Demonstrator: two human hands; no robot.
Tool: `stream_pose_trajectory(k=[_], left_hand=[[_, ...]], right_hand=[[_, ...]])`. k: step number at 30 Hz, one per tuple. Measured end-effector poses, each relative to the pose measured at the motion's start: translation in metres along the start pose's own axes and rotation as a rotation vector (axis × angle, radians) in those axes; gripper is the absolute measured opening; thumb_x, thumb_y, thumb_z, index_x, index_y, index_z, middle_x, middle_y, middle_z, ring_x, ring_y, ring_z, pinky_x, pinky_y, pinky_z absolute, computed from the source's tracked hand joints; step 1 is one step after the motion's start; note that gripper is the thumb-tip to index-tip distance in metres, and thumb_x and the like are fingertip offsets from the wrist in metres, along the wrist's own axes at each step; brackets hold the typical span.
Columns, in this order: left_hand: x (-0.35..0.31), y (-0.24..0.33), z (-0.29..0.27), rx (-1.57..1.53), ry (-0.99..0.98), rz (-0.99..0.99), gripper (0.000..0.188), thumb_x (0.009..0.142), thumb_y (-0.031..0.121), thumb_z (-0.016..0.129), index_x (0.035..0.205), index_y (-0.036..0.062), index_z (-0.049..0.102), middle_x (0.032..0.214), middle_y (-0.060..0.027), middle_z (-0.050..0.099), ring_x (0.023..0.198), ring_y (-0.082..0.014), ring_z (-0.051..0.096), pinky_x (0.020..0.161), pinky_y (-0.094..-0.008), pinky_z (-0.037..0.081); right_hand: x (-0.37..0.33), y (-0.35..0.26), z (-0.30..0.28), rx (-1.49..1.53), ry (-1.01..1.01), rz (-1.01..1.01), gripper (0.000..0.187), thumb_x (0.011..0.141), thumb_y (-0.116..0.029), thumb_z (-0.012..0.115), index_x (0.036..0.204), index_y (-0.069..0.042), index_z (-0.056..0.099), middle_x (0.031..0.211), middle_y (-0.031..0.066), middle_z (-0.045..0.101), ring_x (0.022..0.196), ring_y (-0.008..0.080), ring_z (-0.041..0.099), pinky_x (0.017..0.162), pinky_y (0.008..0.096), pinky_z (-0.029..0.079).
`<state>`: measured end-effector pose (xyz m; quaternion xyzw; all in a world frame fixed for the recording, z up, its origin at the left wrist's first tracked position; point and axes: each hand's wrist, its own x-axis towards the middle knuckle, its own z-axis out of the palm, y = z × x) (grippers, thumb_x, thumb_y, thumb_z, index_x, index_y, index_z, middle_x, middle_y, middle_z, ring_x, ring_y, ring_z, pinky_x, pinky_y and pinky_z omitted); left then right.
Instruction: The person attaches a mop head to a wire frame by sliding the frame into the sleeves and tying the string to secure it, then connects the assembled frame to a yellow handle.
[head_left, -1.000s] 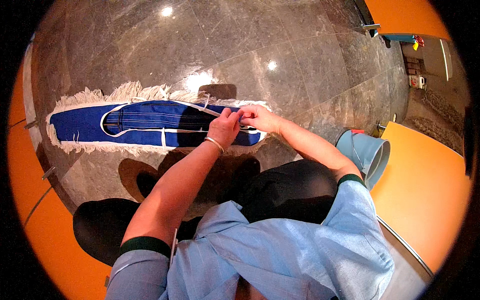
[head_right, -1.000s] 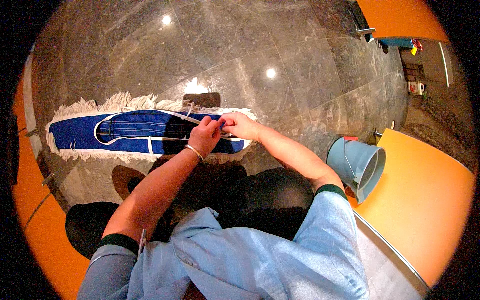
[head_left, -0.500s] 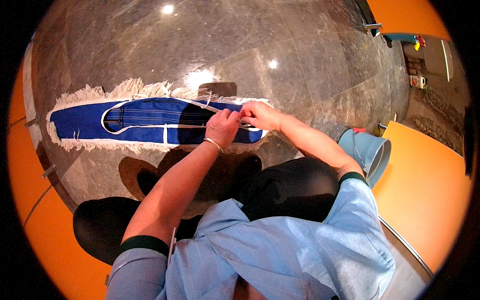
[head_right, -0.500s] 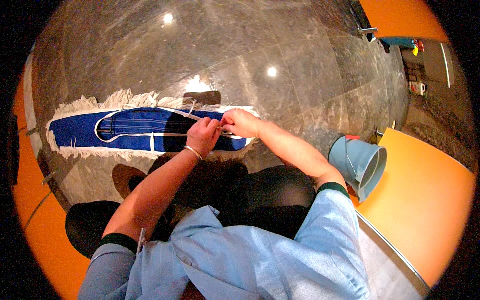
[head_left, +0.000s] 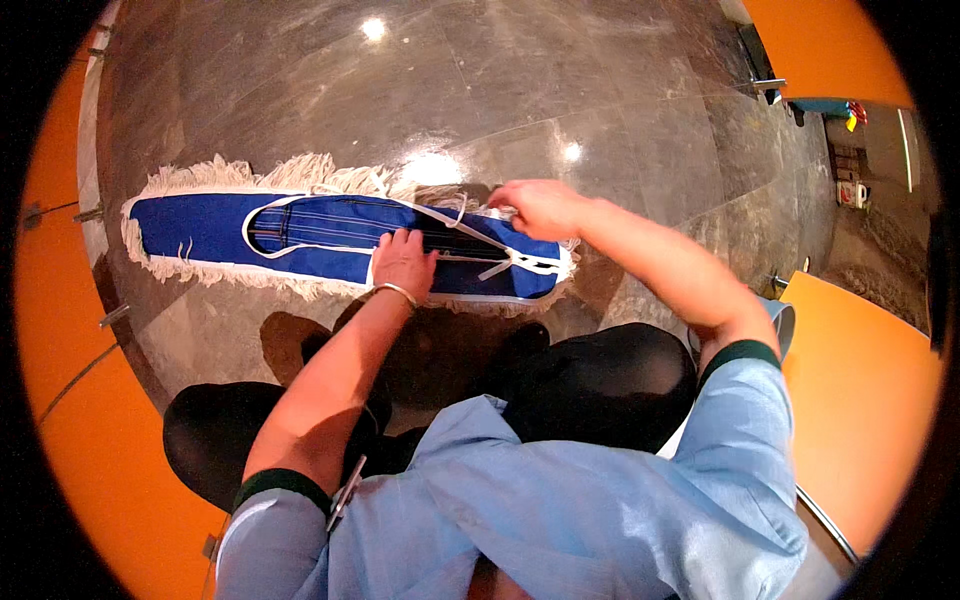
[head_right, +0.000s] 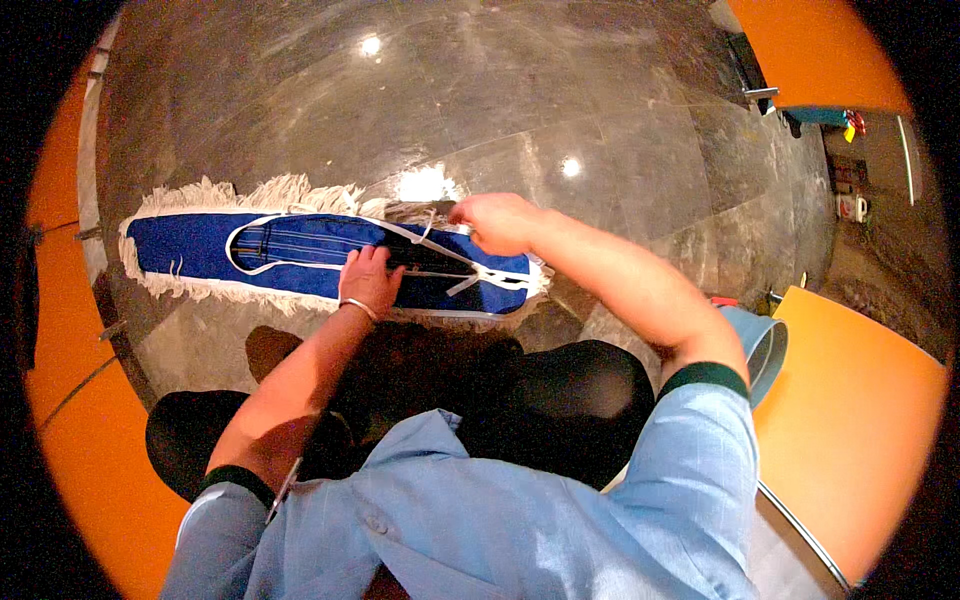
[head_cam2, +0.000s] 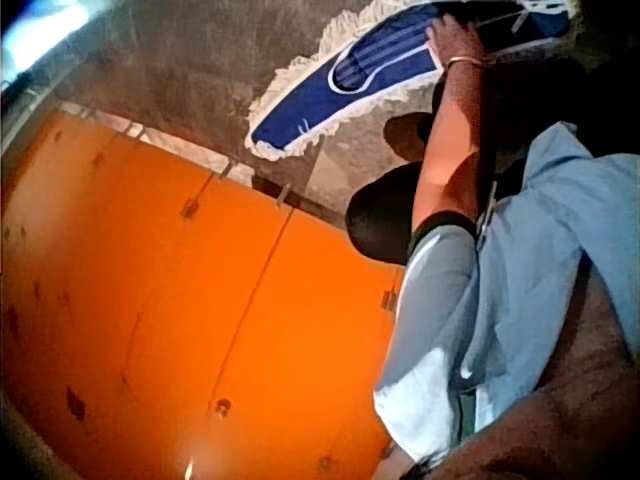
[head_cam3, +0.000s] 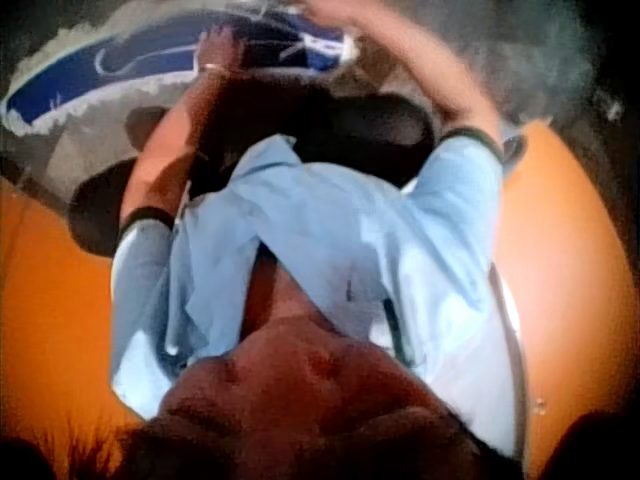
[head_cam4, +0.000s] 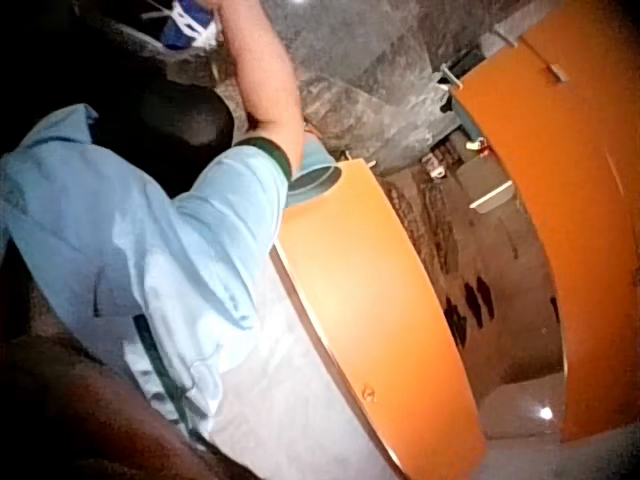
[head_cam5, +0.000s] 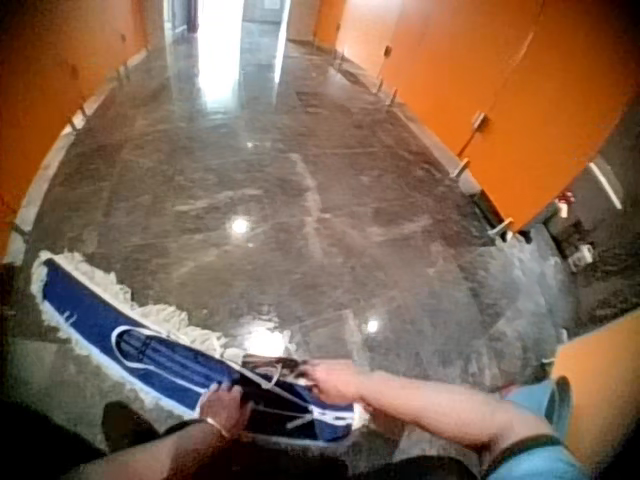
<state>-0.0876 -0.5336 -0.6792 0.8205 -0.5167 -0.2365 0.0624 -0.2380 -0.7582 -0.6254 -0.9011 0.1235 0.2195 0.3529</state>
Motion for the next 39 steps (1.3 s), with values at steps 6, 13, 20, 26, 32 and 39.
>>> stream_pose_trajectory(k=[6, 13, 20, 26, 32, 39], left_hand=[[-0.012, 0.006, -0.021, 0.06, -0.278, 0.11, 0.033, 0.073, 0.039, 0.07, 0.092, 0.013, 0.064, 0.101, -0.0109, 0.056, 0.101, -0.0294, 0.049, 0.084, -0.0433, 0.04], [-0.013, 0.004, -0.01, -0.348, -0.549, -0.154, 0.038, 0.074, 0.042, 0.071, 0.089, 0.0076, 0.069, 0.092, -0.0184, 0.066, 0.087, -0.0367, 0.061, 0.079, -0.0422, 0.049], [-0.013, -0.005, 0.004, -0.645, -0.258, -0.272, 0.04, 0.074, 0.043, 0.071, 0.08, 0.0039, 0.072, 0.082, -0.0148, 0.068, 0.081, -0.0315, 0.065, 0.073, -0.0388, 0.05], [-0.022, 0.007, 0.006, -0.742, 0.069, -0.215, 0.026, 0.069, 0.03, 0.075, 0.084, 0.009, 0.073, 0.082, -0.0116, 0.065, 0.074, -0.0273, 0.064, 0.068, -0.0357, 0.049], [-0.023, -0.01, 0.023, -0.864, -0.144, -0.237, 0.027, 0.071, 0.027, 0.077, 0.083, 0.0036, 0.072, 0.074, -0.0071, 0.068, 0.067, -0.0136, 0.062, 0.064, -0.0281, 0.049], [-0.028, 0.011, 0.025, -1.139, 0.166, -0.427, 0.021, 0.077, 0.016, 0.073, 0.086, -0.0022, 0.071, 0.078, -0.0055, 0.07, 0.068, -0.0093, 0.061, 0.066, -0.0241, 0.049]], right_hand=[[0.08, -0.05, -0.008, -0.364, -0.231, -0.03, 0.038, 0.072, -0.023, 0.068, 0.106, -0.009, 0.059, 0.112, 0.012, 0.056, 0.095, 0.0317, 0.062, 0.077, 0.0423, 0.052], [0.065, -0.053, 0.038, -0.529, -0.091, 0.068, 0.025, 0.082, -0.021, 0.054, 0.103, -0.009, 0.061, 0.1, 0.0121, 0.064, 0.086, 0.0306, 0.066, 0.07, 0.0431, 0.054], [0.056, -0.079, 0.039, -0.367, -0.305, -0.15, 0.024, 0.076, -0.016, 0.058, 0.098, -0.009, 0.06, 0.089, 0.0166, 0.063, 0.086, 0.0365, 0.063, 0.071, 0.0444, 0.052], [0.043, -0.058, 0.055, -0.218, -0.117, -0.144, 0.02, 0.079, -0.016, 0.055, 0.097, -0.01, 0.06, 0.089, 0.0122, 0.066, 0.084, 0.0326, 0.065, 0.066, 0.046, 0.052], [0.05, -0.075, 0.06, -0.436, -0.296, -0.073, 0.016, 0.081, -0.018, 0.054, 0.089, -0.007, 0.064, 0.086, 0.0147, 0.067, 0.081, 0.0319, 0.066, 0.068, 0.0435, 0.053], [0.041, -0.075, 0.048, -0.594, -0.247, -0.043, 0.018, 0.083, -0.018, 0.051, 0.083, -0.01, 0.067, 0.08, 0.0129, 0.068, 0.074, 0.0309, 0.067, 0.061, 0.0416, 0.053]])
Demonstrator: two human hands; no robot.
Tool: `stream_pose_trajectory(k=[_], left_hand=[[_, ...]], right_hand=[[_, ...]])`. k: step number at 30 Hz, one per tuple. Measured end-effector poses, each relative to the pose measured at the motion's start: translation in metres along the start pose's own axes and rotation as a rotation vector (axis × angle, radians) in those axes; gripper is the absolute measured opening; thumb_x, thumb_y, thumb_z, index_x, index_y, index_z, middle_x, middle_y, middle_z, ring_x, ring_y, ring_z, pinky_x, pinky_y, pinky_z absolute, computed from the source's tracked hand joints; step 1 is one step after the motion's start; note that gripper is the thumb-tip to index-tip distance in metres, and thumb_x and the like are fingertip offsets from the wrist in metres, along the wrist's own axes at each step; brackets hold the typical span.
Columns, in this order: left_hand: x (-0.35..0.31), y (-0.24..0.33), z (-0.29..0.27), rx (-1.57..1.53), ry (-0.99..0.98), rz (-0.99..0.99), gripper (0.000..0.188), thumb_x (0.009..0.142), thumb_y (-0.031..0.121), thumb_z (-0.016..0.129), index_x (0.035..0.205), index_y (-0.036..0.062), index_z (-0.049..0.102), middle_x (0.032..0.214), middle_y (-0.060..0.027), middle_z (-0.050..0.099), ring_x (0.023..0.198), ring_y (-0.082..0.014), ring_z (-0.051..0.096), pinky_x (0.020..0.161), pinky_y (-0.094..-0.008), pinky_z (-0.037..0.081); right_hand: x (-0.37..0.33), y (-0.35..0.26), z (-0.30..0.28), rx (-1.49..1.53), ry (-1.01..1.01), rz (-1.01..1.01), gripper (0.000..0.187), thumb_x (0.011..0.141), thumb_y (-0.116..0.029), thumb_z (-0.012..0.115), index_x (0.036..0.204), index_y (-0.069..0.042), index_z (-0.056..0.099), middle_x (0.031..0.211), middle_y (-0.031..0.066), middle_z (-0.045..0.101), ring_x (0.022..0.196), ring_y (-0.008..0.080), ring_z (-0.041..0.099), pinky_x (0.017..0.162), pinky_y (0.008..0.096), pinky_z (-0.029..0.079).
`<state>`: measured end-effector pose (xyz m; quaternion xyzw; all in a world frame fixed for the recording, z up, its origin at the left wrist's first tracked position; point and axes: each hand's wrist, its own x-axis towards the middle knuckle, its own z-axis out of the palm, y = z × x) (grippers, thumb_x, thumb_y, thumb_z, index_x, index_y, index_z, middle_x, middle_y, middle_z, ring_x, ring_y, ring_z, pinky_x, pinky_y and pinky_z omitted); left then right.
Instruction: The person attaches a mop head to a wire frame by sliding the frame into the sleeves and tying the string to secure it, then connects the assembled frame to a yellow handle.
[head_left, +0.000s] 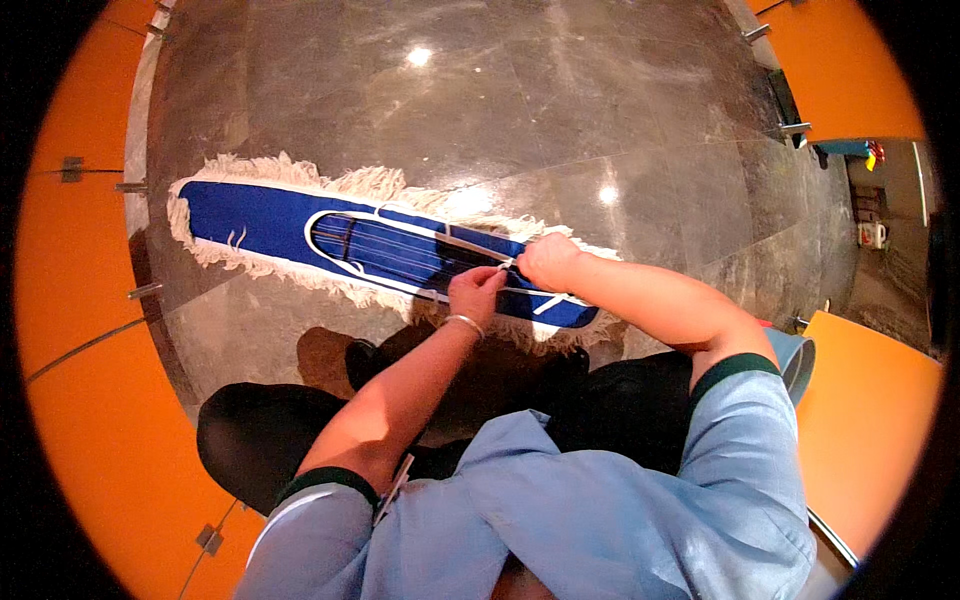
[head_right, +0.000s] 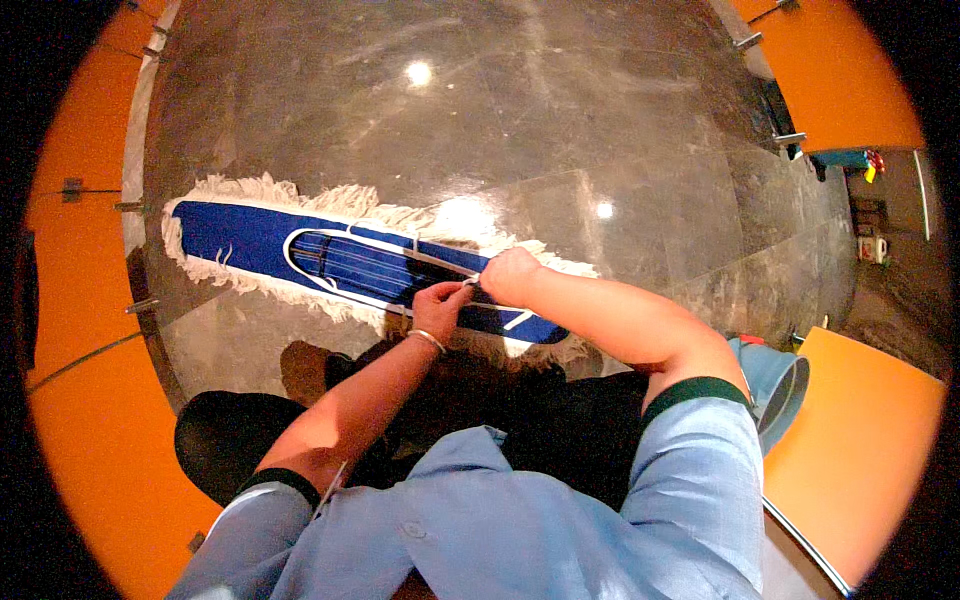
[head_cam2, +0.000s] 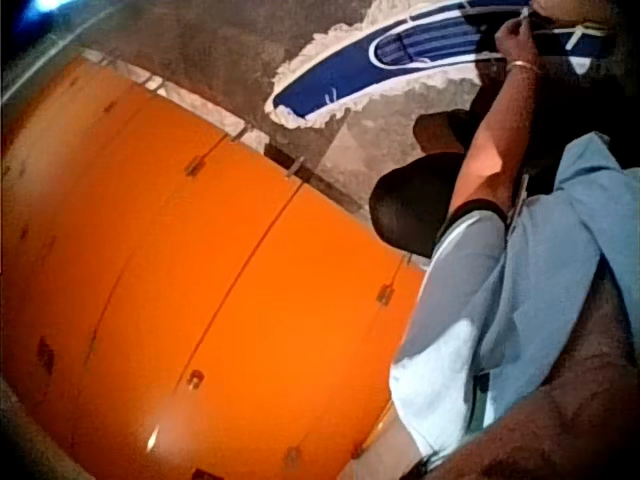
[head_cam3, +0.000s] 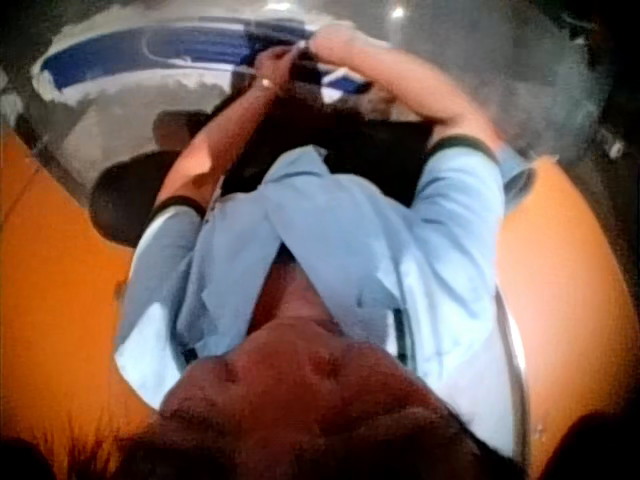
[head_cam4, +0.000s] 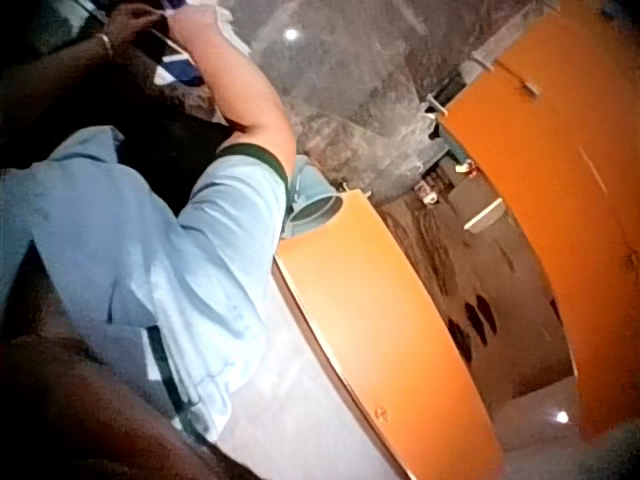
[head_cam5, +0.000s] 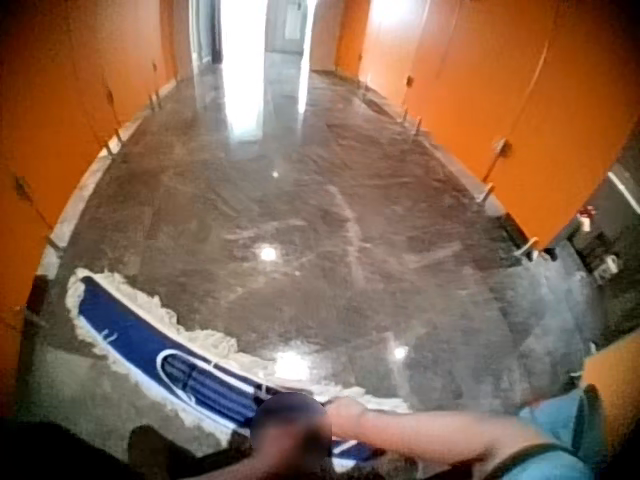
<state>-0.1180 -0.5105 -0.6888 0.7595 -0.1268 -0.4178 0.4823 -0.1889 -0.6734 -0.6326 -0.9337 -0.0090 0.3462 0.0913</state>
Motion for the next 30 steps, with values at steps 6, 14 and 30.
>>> stream_pose_trajectory(k=[6, 14, 30], left_hand=[[0.006, 0.013, 0.014, -0.243, 0.048, -0.018, 0.017, 0.078, 0.014, 0.07, 0.084, -0.0016, 0.07, 0.076, -0.0057, 0.07, 0.069, -0.0095, 0.063, 0.064, -0.0253, 0.05], [0.014, 0.008, 0.002, 0.402, -0.267, 0.377, 0.009, 0.076, 0.008, 0.059, 0.081, 0.0058, 0.066, 0.08, -0.0121, 0.058, 0.085, -0.032, 0.055, 0.076, -0.0408, 0.045], [0.011, 0.014, 0.002, 0.104, -0.251, 0.072, 0.036, 0.089, 0.033, 0.053, 0.076, 0.0014, 0.063, 0.063, -0.0121, 0.061, 0.059, -0.025, 0.059, 0.059, -0.0349, 0.046]], right_hand=[[-0.009, -0.019, -0.03, -0.093, -0.142, -0.267, 0.011, 0.073, -0.02, 0.059, 0.071, -0.011, 0.064, 0.075, 0.0115, 0.067, 0.068, 0.0269, 0.066, 0.057, 0.0399, 0.051], [0.001, 0.008, -0.026, 0.319, -0.103, -0.204, 0.014, 0.075, -0.021, 0.057, 0.075, -0.009, 0.066, 0.076, 0.0119, 0.067, 0.077, 0.0314, 0.065, 0.068, 0.0407, 0.051], [-0.001, 0.024, -0.011, 0.853, 0.188, -0.094, 0.016, 0.076, -0.013, 0.07, 0.091, -0.009, 0.065, 0.093, 0.0093, 0.067, 0.088, 0.0273, 0.063, 0.077, 0.0373, 0.05]])
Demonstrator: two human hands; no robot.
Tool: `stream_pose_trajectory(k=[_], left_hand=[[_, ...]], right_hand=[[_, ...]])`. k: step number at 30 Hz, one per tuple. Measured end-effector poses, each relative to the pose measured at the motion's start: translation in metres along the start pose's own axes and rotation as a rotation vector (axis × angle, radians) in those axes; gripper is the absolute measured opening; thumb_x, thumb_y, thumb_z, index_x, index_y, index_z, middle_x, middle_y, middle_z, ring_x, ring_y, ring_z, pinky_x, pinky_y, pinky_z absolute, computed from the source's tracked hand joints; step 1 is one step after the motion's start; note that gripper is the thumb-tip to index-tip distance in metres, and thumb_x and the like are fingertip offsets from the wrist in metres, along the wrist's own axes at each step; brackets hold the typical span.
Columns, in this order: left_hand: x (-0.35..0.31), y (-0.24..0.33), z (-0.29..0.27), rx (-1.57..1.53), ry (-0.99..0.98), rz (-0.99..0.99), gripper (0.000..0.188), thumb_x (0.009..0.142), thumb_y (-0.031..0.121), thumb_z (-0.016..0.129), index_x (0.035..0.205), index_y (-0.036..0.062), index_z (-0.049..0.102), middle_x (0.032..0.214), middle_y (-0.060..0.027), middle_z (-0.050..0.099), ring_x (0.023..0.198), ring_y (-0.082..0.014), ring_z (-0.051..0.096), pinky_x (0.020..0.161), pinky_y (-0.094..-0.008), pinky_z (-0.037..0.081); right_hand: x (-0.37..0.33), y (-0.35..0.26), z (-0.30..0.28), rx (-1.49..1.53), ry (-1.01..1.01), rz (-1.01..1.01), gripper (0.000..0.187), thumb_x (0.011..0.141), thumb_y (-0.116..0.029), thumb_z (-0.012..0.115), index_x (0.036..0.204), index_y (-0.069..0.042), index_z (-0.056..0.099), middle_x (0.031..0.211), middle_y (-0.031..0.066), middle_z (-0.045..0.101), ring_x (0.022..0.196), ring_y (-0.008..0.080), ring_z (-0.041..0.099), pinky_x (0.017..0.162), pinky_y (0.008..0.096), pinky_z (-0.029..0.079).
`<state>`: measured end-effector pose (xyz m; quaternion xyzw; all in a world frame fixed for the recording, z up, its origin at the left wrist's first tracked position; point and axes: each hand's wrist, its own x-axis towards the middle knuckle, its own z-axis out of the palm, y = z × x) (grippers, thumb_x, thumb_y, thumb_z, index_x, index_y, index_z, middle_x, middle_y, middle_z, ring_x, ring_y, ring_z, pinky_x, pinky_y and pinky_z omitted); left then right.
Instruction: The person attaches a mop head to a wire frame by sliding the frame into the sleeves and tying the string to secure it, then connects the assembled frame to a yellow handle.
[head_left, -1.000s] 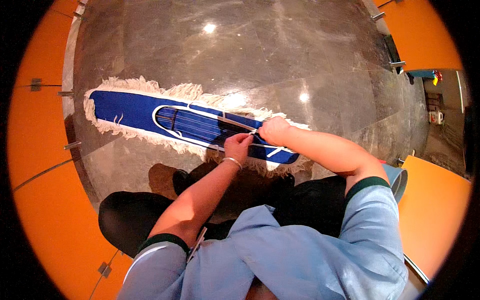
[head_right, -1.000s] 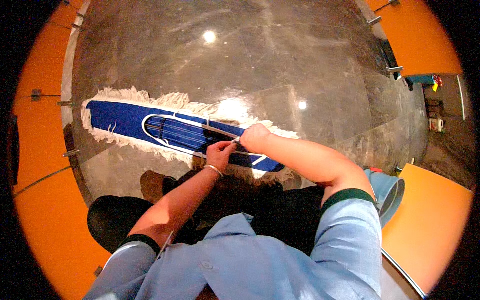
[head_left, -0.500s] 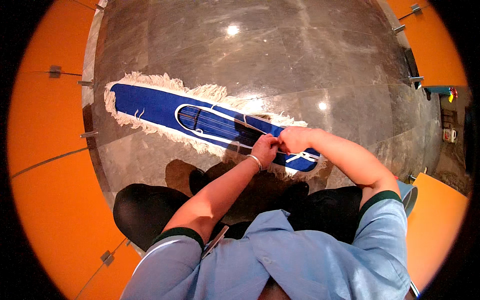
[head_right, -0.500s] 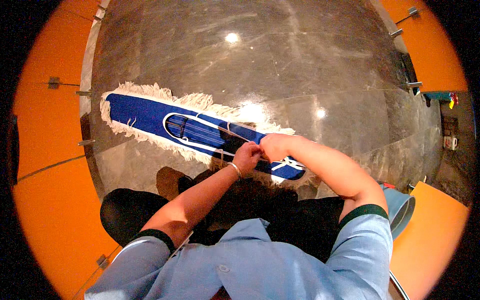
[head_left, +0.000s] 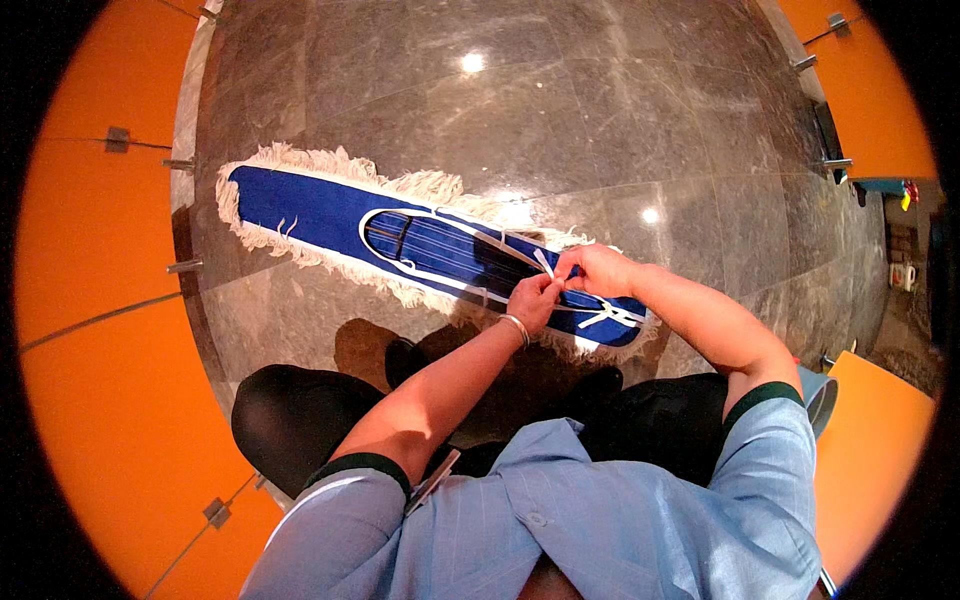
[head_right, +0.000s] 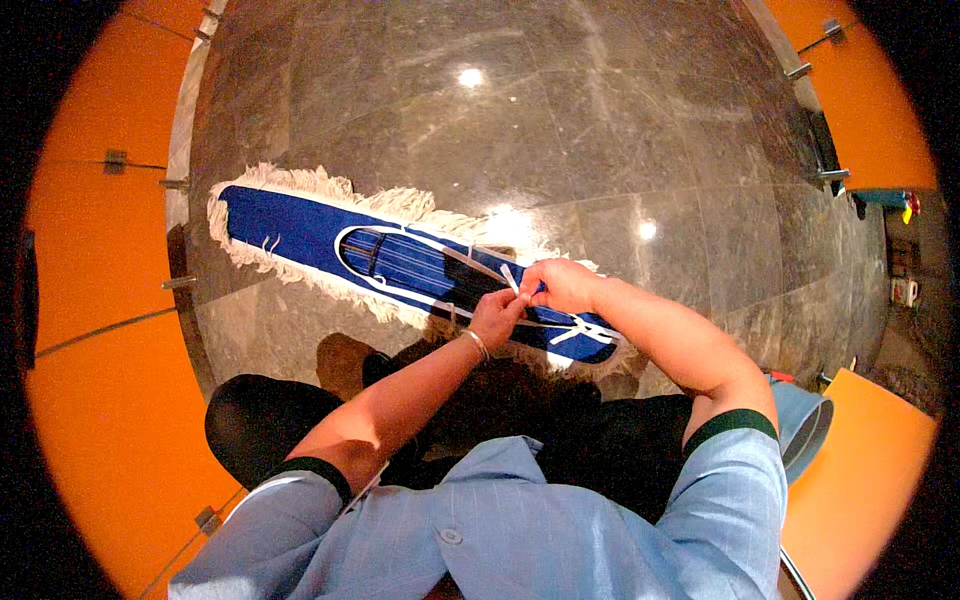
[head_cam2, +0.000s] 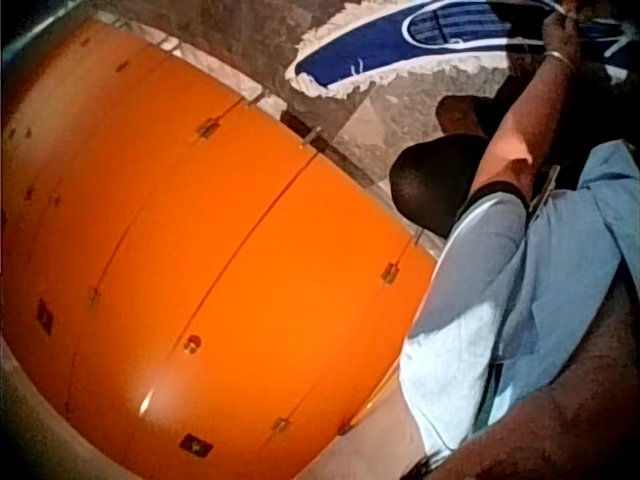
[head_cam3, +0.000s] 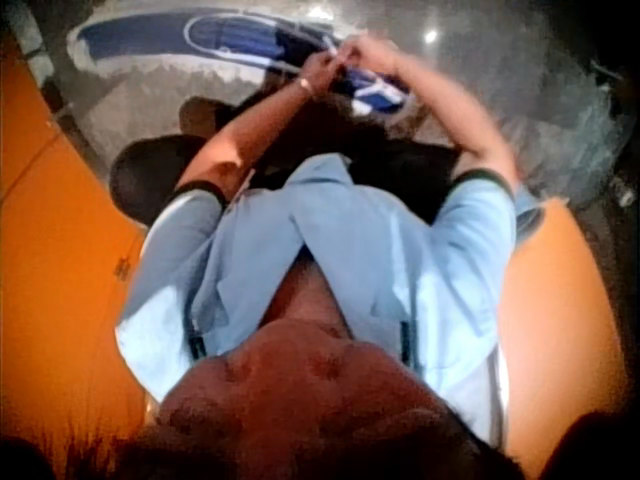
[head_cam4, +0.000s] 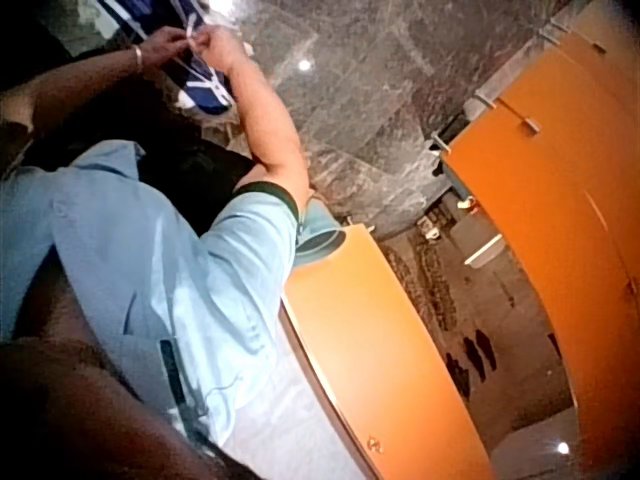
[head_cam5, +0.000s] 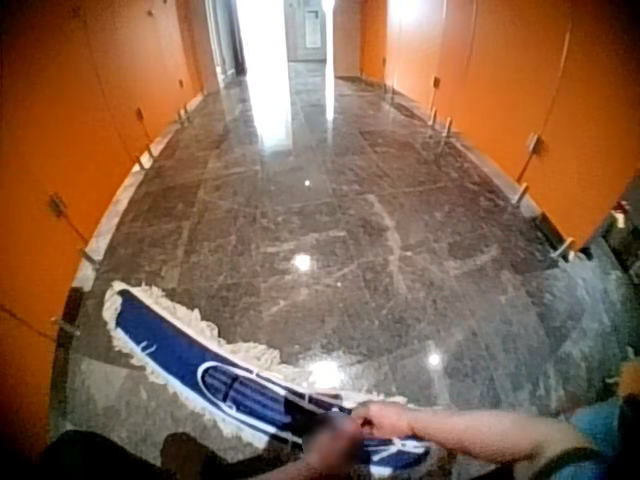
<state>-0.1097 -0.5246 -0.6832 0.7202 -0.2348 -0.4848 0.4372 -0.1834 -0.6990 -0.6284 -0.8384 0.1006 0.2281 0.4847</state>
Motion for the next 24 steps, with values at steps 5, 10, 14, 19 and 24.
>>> stream_pose_trajectory(k=[5, 10, 14, 19, 24], left_hand=[[0.002, -0.004, 0.0, 0.05, -0.012, -0.032, 0.037, 0.09, 0.034, 0.055, 0.081, -0.0003, 0.066, 0.066, -0.0088, 0.063, 0.061, -0.0155, 0.059, 0.059, -0.0304, 0.045], [0.009, -0.006, -0.006, -0.131, -0.107, -0.117, 0.025, 0.084, 0.024, 0.065, 0.085, -0.0008, 0.07, 0.075, -0.0061, 0.068, 0.067, -0.0105, 0.06, 0.064, -0.0269, 0.048], [0.016, -0.013, -0.017, -0.343, -0.205, -0.206, 0.015, 0.075, 0.011, 0.074, 0.086, 0.0013, 0.073, 0.078, -0.0041, 0.069, 0.068, -0.0096, 0.06, 0.067, -0.0249, 0.049], [0.008, 0.005, -0.014, 0.222, -0.026, -0.166, 0.011, 0.068, 0.01, 0.073, 0.079, 0.009, 0.073, 0.08, -0.0123, 0.069, 0.074, -0.0214, 0.067, 0.071, -0.0307, 0.051], [-0.005, 0.016, 0.007, 0.696, 0.149, 0.329, 0.028, 0.071, 0.008, 0.062, 0.098, 0.0114, 0.054, 0.093, -0.0138, 0.056, 0.085, -0.0349, 0.058, 0.068, -0.0453, 0.049]], right_hand=[[0.004, 0.0, -0.005, -0.211, -0.036, 0.017, 0.014, 0.079, -0.018, 0.068, 0.086, -0.007, 0.064, 0.089, 0.0117, 0.065, 0.085, 0.0322, 0.062, 0.074, 0.0379, 0.049], [0.001, -0.016, -0.021, -0.318, -0.142, 0.034, 0.024, 0.073, -0.029, 0.067, 0.081, -0.006, 0.064, 0.087, 0.0142, 0.065, 0.084, 0.0336, 0.062, 0.073, 0.04, 0.049], [0.009, -0.026, -0.022, -0.283, -0.473, 0.264, 0.032, 0.07, -0.033, 0.067, 0.084, -0.005, 0.067, 0.09, 0.0159, 0.067, 0.086, 0.0329, 0.063, 0.074, 0.0407, 0.049], [0.007, -0.018, -0.015, -0.273, -0.316, 0.192, 0.029, 0.074, -0.032, 0.067, 0.09, -0.008, 0.067, 0.093, 0.0134, 0.065, 0.089, 0.0303, 0.062, 0.077, 0.041, 0.049], [0.009, 0.008, 0.013, -0.149, -0.007, -0.047, 0.028, 0.075, -0.01, 0.061, 0.103, -0.015, 0.063, 0.101, 0.0124, 0.057, 0.099, 0.0333, 0.056, 0.084, 0.04, 0.046]])
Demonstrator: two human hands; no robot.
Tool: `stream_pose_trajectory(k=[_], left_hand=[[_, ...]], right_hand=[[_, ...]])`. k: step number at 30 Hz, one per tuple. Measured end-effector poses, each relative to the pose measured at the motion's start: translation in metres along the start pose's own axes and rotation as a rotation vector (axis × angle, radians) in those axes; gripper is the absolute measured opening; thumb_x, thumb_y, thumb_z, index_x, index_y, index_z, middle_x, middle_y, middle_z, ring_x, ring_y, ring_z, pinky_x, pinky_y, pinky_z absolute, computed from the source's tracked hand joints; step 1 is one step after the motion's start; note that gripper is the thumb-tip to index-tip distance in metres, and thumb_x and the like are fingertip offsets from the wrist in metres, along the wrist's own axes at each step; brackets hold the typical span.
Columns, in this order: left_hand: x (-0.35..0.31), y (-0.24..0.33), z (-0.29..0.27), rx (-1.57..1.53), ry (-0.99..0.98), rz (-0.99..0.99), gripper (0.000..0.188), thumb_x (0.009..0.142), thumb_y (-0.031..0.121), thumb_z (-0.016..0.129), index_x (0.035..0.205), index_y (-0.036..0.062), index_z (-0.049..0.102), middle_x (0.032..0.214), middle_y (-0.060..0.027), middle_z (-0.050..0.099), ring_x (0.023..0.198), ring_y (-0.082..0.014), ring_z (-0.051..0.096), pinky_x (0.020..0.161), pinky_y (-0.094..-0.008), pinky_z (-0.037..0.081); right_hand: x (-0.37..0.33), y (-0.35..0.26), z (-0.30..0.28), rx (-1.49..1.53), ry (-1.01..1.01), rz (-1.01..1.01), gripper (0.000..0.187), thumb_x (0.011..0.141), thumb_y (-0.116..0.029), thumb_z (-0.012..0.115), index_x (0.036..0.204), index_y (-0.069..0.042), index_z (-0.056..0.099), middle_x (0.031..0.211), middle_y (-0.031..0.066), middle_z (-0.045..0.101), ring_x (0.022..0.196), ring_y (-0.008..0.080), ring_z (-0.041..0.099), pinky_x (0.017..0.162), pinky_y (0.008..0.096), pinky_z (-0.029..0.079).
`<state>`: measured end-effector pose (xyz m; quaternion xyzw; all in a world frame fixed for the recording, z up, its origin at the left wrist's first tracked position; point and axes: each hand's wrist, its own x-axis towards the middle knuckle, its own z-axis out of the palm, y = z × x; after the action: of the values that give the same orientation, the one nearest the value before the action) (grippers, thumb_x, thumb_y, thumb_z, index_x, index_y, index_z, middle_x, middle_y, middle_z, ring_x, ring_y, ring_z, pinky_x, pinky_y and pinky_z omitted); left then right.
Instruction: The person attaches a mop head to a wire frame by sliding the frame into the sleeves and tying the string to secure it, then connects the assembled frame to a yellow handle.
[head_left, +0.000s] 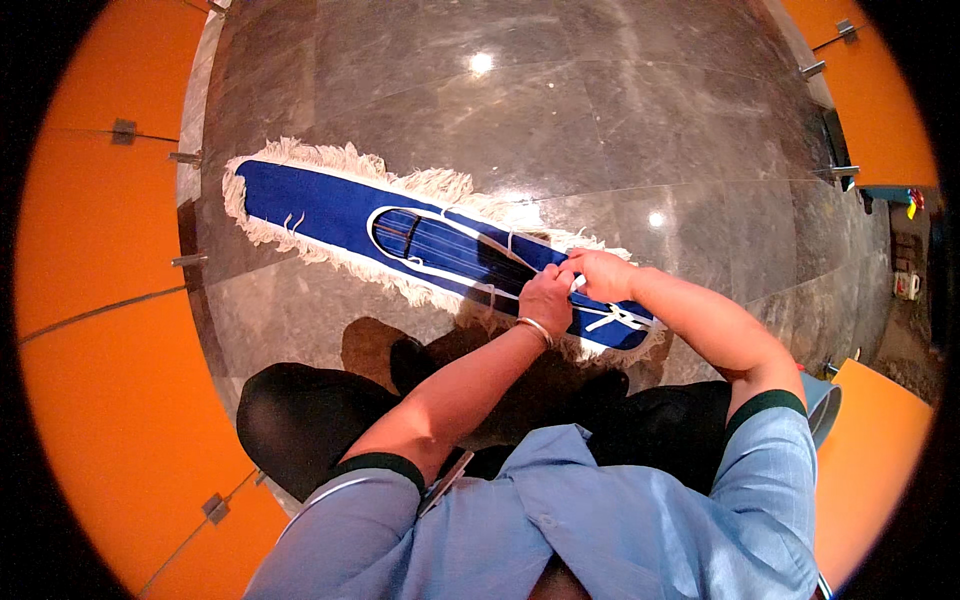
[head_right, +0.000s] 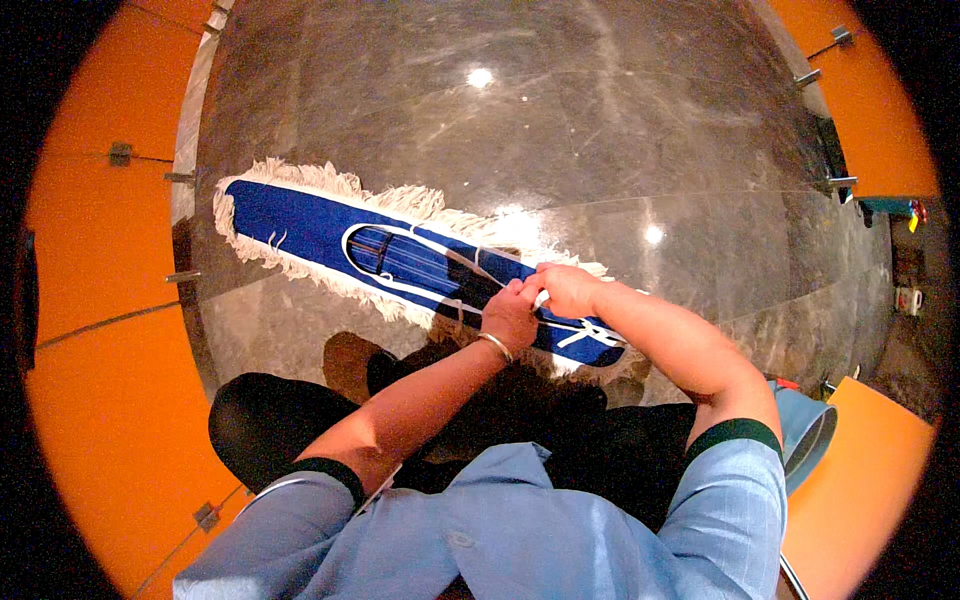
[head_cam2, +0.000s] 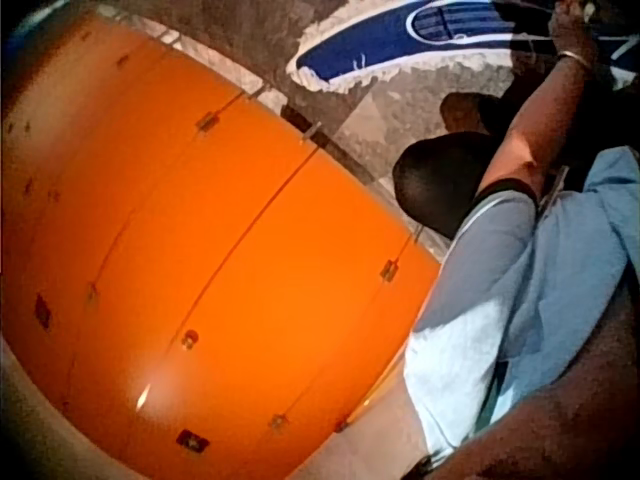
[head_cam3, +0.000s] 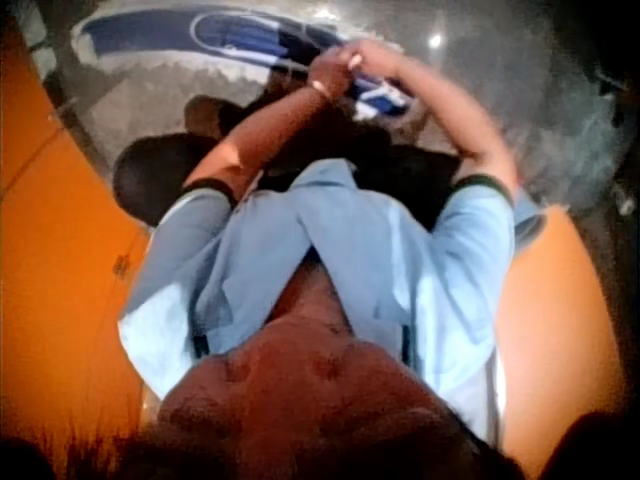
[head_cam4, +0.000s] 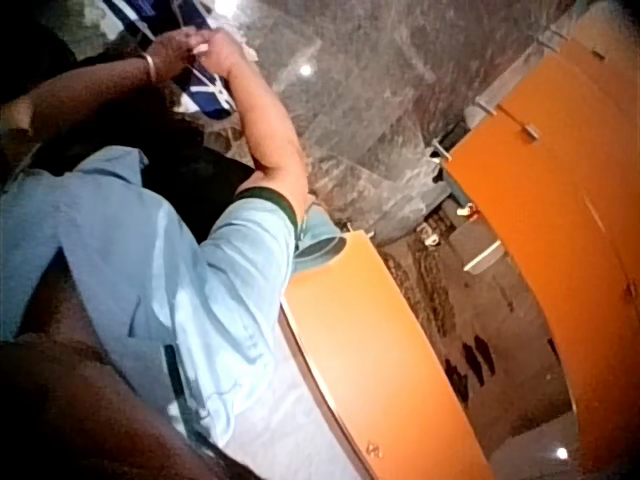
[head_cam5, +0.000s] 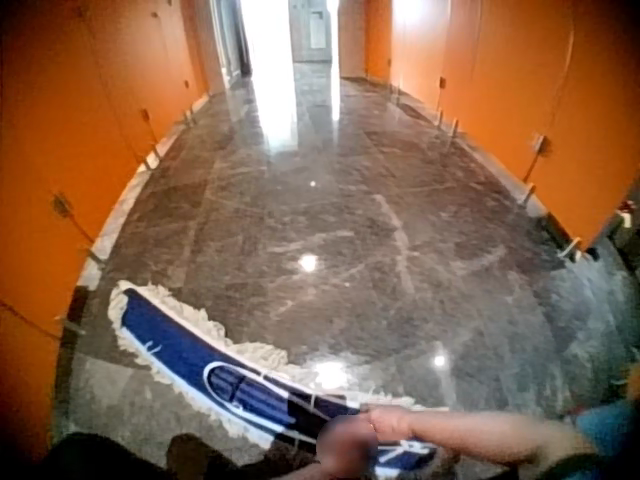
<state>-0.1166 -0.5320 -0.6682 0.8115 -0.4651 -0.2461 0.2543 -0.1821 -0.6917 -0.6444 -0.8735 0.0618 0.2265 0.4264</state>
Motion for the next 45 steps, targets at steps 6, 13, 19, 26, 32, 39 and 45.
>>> stream_pose_trajectory(k=[6, 13, 19, 26, 32, 39, 45], left_hand=[[-0.004, -0.006, 0.002, -0.048, 0.111, 0.096, 0.03, 0.071, 0.008, 0.064, 0.098, 0.012, 0.051, 0.096, -0.0129, 0.055, 0.079, -0.0347, 0.06, 0.062, -0.045, 0.05], [-0.004, -0.013, -0.002, 0.025, 0.046, 0.073, 0.035, 0.07, 0.013, 0.066, 0.101, 0.0125, 0.05, 0.098, -0.0111, 0.054, 0.076, -0.0335, 0.062, 0.06, -0.0441, 0.052], [-0.002, -0.01, -0.008, 0.123, 0.002, 0.08, 0.027, 0.072, 0.018, 0.065, 0.094, 0.0119, 0.051, 0.092, -0.0093, 0.055, 0.07, -0.0306, 0.063, 0.055, -0.0417, 0.052], [0.002, -0.012, -0.014, 0.151, 0.087, 0.145, 0.017, 0.075, 0.016, 0.061, 0.088, 0.0119, 0.053, 0.083, -0.0073, 0.055, 0.065, -0.0294, 0.061, 0.052, -0.0411, 0.05], [-0.003, -0.014, -0.014, 0.128, 0.115, 0.187, 0.013, 0.079, 0.019, 0.062, 0.09, 0.0139, 0.057, 0.076, -0.0067, 0.054, 0.065, -0.0291, 0.061, 0.053, -0.0404, 0.05], [-0.011, -0.023, -0.012, 0.15, -0.073, -0.018, 0.019, 0.085, 0.03, 0.057, 0.084, 0.0118, 0.056, 0.079, -0.0091, 0.058, 0.07, -0.0311, 0.062, 0.058, -0.0437, 0.05], [-0.014, -0.017, -0.028, 0.216, -0.058, 0.163, 0.014, 0.085, 0.023, 0.054, 0.078, 0.0114, 0.053, 0.08, -0.0101, 0.058, 0.071, -0.0317, 0.062, 0.056, -0.0442, 0.049]], right_hand=[[-0.001, -0.001, 0.013, 0.113, 0.063, -0.035, 0.033, 0.071, -0.004, 0.063, 0.103, -0.01, 0.061, 0.105, 0.0135, 0.055, 0.105, 0.0331, 0.053, 0.088, 0.0392, 0.044], [0.01, -0.021, -0.002, -0.193, -0.099, 0.135, 0.025, 0.072, -0.012, 0.062, 0.096, -0.006, 0.061, 0.101, 0.0166, 0.06, 0.099, 0.0368, 0.057, 0.083, 0.0435, 0.048], [0.023, 0.013, 0.011, -0.014, -0.106, 0.051, 0.016, 0.073, -0.01, 0.059, 0.085, 0.001, 0.062, 0.08, 0.0164, 0.066, 0.074, 0.0355, 0.063, 0.069, 0.0413, 0.052], [0.018, 0.018, 0.017, 0.89, -0.165, 0.559, 0.006, 0.08, -0.007, 0.06, 0.084, -0.006, 0.065, 0.066, -0.0002, 0.056, 0.055, 0.0065, 0.052, 0.049, 0.0222, 0.043], [0.023, 0.027, 0.025, 0.945, -0.126, 0.518, 0.009, 0.079, -0.01, 0.063, 0.086, -0.005, 0.063, 0.063, 0.0002, 0.056, 0.052, 0.0097, 0.051, 0.045, 0.0241, 0.041], [0.018, 0.014, 0.015, 0.901, 0.065, 0.347, 0.011, 0.081, -0.015, 0.064, 0.082, -0.006, 0.059, 0.061, -0.0019, 0.054, 0.053, 0.0064, 0.049, 0.048, 0.0226, 0.037], [0.021, 0.019, 0.027, 0.305, 0.349, 0.455, 0.022, 0.075, -0.023, 0.065, 0.08, -0.002, 0.061, 0.076, 0.0164, 0.064, 0.073, 0.0301, 0.062, 0.068, 0.0398, 0.049]])
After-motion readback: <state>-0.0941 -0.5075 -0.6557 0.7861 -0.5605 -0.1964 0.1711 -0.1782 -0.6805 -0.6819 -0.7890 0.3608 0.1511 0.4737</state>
